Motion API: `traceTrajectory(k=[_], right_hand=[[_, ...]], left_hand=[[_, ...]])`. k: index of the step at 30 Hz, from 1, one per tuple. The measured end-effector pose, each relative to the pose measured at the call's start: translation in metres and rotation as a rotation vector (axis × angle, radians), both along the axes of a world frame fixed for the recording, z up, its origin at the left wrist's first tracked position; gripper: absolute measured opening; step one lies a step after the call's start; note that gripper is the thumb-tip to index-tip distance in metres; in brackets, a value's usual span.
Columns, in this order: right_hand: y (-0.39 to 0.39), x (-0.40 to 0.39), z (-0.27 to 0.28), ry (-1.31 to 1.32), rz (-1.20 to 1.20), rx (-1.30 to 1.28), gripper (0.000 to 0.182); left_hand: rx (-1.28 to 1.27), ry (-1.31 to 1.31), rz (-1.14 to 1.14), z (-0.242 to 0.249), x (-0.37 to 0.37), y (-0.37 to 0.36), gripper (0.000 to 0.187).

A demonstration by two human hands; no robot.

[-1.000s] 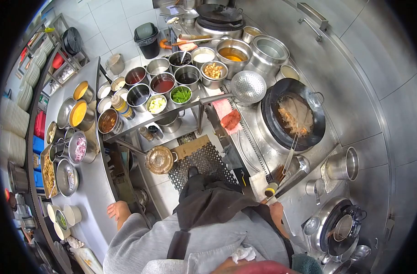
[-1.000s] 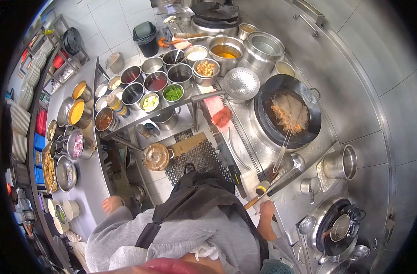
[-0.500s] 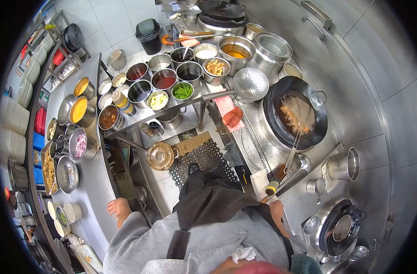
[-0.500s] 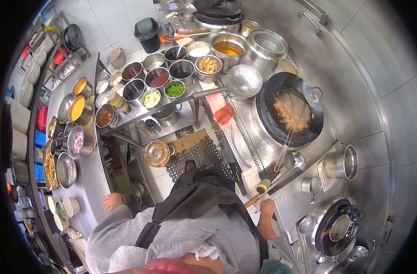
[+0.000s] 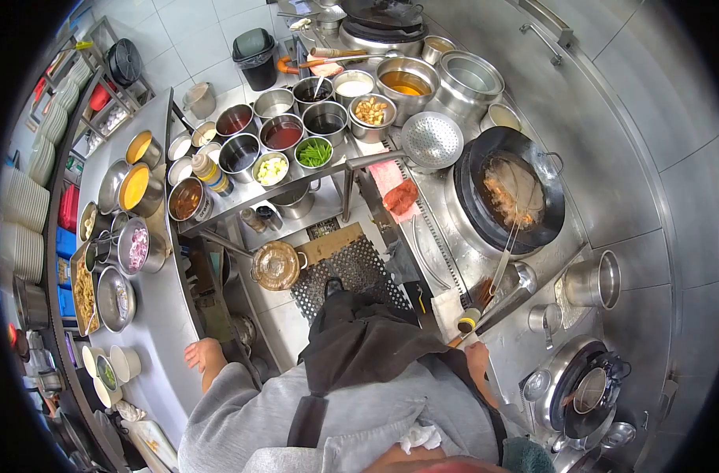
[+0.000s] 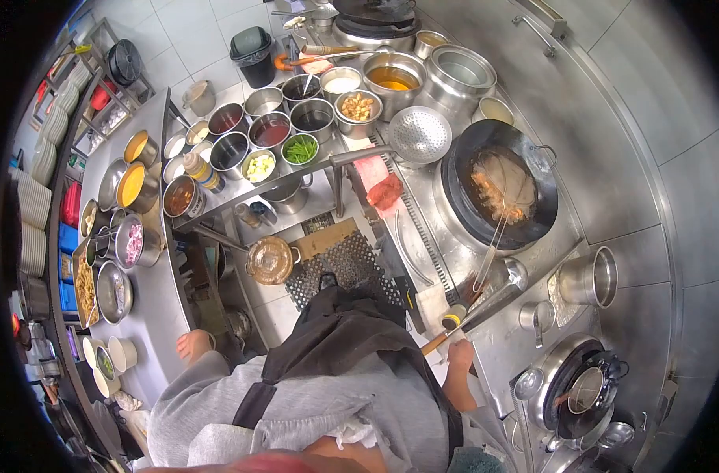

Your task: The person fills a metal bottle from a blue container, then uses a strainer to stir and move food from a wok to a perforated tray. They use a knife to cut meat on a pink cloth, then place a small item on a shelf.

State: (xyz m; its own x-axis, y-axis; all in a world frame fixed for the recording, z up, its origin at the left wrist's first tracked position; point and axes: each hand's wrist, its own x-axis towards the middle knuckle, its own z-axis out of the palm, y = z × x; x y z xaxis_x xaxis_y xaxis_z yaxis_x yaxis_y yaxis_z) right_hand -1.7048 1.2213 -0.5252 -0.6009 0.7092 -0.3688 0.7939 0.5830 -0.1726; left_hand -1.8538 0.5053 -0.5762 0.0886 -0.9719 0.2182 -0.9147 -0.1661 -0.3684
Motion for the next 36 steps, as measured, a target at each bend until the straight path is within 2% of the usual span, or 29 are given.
traceTrajectory(k=[19,25,28,30,31,32,33,34,35,36], right_hand=[[0.009,0.012,-0.020,0.078,0.004,-0.009,0.022],[0.005,0.004,-0.009,0.050,0.022,0.019,0.022],[0.007,0.006,-0.019,0.005,-0.079,-0.027,0.020],[0.026,0.020,-0.058,-0.091,0.076,0.052,0.024],[0.023,0.020,-0.051,-0.096,0.009,0.036,0.025],[0.015,0.017,-0.037,-0.043,-0.007,0.068,0.025],[0.015,0.017,-0.040,-0.023,-0.078,0.067,0.022],[0.010,0.014,-0.032,0.076,-0.119,0.082,0.020],[0.005,0.004,-0.008,0.181,-0.171,0.050,0.019],[0.000,-0.002,0.002,0.407,-0.185,0.120,0.017]], left_hand=[[-0.019,-0.001,-0.005,-0.002,0.001,0.005,0.036],[-0.043,-0.003,-0.037,-0.013,-0.002,-0.006,0.036],[-0.230,-0.022,-0.045,-0.019,0.004,-0.009,0.035],[0.536,-0.321,-0.301,-0.055,0.024,-0.081,0.062],[0.848,-0.551,-0.715,0.015,0.029,-0.042,0.060],[0.305,-0.124,-0.584,-0.048,0.048,-0.058,0.052],[-0.534,-0.265,-0.141,-0.069,0.019,-0.041,0.050],[-0.248,-0.474,-0.470,-0.055,0.030,-0.069,0.044],[0.203,-0.694,-0.945,-0.035,0.040,-0.086,0.038],[0.570,-0.799,-1.252,-0.005,0.046,-0.088,0.035]])
